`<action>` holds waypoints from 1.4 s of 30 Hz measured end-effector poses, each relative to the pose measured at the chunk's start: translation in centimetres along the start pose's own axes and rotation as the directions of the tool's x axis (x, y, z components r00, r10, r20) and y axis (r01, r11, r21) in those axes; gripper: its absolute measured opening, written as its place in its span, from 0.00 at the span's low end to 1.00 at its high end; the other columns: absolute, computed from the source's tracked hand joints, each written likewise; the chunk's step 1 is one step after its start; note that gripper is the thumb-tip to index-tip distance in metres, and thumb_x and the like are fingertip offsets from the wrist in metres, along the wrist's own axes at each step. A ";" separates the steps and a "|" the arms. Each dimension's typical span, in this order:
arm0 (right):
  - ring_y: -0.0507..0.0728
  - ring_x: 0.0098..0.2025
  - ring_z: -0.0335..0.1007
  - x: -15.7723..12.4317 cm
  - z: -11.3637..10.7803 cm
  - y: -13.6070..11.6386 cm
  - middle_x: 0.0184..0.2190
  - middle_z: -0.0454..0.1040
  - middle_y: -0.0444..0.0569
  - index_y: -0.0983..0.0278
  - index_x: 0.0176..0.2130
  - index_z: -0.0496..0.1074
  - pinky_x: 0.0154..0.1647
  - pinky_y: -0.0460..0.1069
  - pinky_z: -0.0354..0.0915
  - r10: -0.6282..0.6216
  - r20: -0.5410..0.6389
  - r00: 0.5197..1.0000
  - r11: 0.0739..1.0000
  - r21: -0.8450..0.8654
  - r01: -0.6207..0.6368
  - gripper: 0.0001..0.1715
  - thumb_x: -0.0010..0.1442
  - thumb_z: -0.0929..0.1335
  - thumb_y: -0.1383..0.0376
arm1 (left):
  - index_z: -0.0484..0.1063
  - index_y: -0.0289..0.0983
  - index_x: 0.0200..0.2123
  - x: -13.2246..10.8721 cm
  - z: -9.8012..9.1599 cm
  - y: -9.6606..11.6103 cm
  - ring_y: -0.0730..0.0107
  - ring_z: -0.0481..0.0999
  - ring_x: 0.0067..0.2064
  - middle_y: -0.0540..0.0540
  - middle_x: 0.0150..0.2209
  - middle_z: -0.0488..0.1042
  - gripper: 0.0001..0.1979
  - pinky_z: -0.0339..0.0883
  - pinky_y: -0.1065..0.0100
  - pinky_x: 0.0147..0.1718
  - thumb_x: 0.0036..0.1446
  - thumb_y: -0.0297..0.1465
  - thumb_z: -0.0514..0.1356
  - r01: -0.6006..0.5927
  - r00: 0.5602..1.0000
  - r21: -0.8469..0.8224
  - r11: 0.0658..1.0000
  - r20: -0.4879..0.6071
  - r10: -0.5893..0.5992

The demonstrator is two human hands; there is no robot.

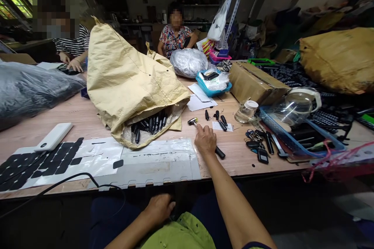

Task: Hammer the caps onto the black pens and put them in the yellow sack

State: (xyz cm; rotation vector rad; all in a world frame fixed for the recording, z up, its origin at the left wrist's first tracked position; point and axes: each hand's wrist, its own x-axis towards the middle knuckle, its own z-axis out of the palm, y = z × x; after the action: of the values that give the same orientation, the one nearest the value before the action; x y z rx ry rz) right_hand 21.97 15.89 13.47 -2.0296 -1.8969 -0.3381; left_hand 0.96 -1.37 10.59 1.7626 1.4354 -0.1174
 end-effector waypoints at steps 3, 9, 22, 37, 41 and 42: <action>0.60 0.40 0.59 -0.1 0.1 0.0 0.36 0.67 0.53 0.59 0.56 0.73 0.36 0.51 0.53 -0.006 -0.014 1.000 1.000 0.005 0.006 0.24 0.61 0.64 0.68 | 0.78 0.41 0.30 -2.1 -4.0 2.1 0.60 0.78 0.34 0.46 0.28 0.79 0.13 0.65 0.66 0.33 0.57 0.42 0.60 -0.126 0.991 -0.052 0.991 0.027 0.127; 0.60 0.40 0.60 0.0 0.1 -0.1 0.36 0.68 0.53 0.59 0.55 0.74 0.35 0.51 0.52 0.001 -0.026 1.000 1.000 -0.010 -0.002 0.24 0.61 0.63 0.70 | 0.74 0.37 0.32 0.2 -14.4 1.6 0.63 0.74 0.32 0.45 0.30 0.76 0.16 0.64 0.66 0.31 0.63 0.41 0.53 0.010 0.752 -0.100 0.995 -0.655 -0.074; 0.60 0.41 0.61 0.0 -0.2 -0.3 0.37 0.69 0.53 0.59 0.55 0.74 0.36 0.51 0.53 -0.004 -0.005 1.000 1.000 -0.024 0.004 0.23 0.62 0.64 0.68 | 0.75 0.35 0.35 3.9 -18.0 -2.4 0.46 0.76 0.45 0.34 0.40 0.77 0.09 0.70 0.54 0.42 0.59 0.35 0.60 0.403 0.483 -0.203 0.893 -0.781 -0.396; 0.59 0.41 0.60 0.1 -0.8 -0.7 0.38 0.69 0.53 0.59 0.56 0.73 0.36 0.50 0.52 0.022 0.044 0.999 0.999 -0.045 -0.020 0.24 0.62 0.63 0.69 | 0.76 0.40 0.35 6.2 -11.9 0.8 0.61 0.73 0.41 0.47 0.36 0.74 0.04 0.67 0.61 0.41 0.55 0.29 0.67 -0.308 0.640 0.217 0.926 -0.673 0.371; 0.59 0.41 0.60 0.1 -0.7 -0.7 0.38 0.69 0.53 0.59 0.56 0.73 0.36 0.50 0.53 0.027 0.045 0.999 0.999 -0.037 -0.025 0.23 0.63 0.63 0.69 | 0.77 0.40 0.36 7.2 -12.3 0.1 0.62 0.73 0.41 0.48 0.35 0.74 0.08 0.67 0.62 0.42 0.51 0.28 0.69 -0.367 0.673 0.082 0.927 -0.665 0.326; 0.59 0.41 0.61 0.2 -0.8 -0.7 0.38 0.69 0.53 0.59 0.56 0.73 0.36 0.50 0.53 0.028 0.047 0.999 0.999 -0.031 -0.026 0.23 0.63 0.63 0.69 | 0.77 0.39 0.36 7.3 -12.4 -0.1 0.62 0.73 0.41 0.48 0.35 0.74 0.08 0.67 0.62 0.42 0.51 0.28 0.69 -0.380 0.681 0.048 0.924 -0.661 0.314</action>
State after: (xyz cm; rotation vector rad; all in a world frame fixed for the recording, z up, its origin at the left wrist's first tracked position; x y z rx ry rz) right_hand 21.38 15.77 14.29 -2.0991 -1.9015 -0.3167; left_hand -1.74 12.22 14.55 2.0668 1.4912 0.8567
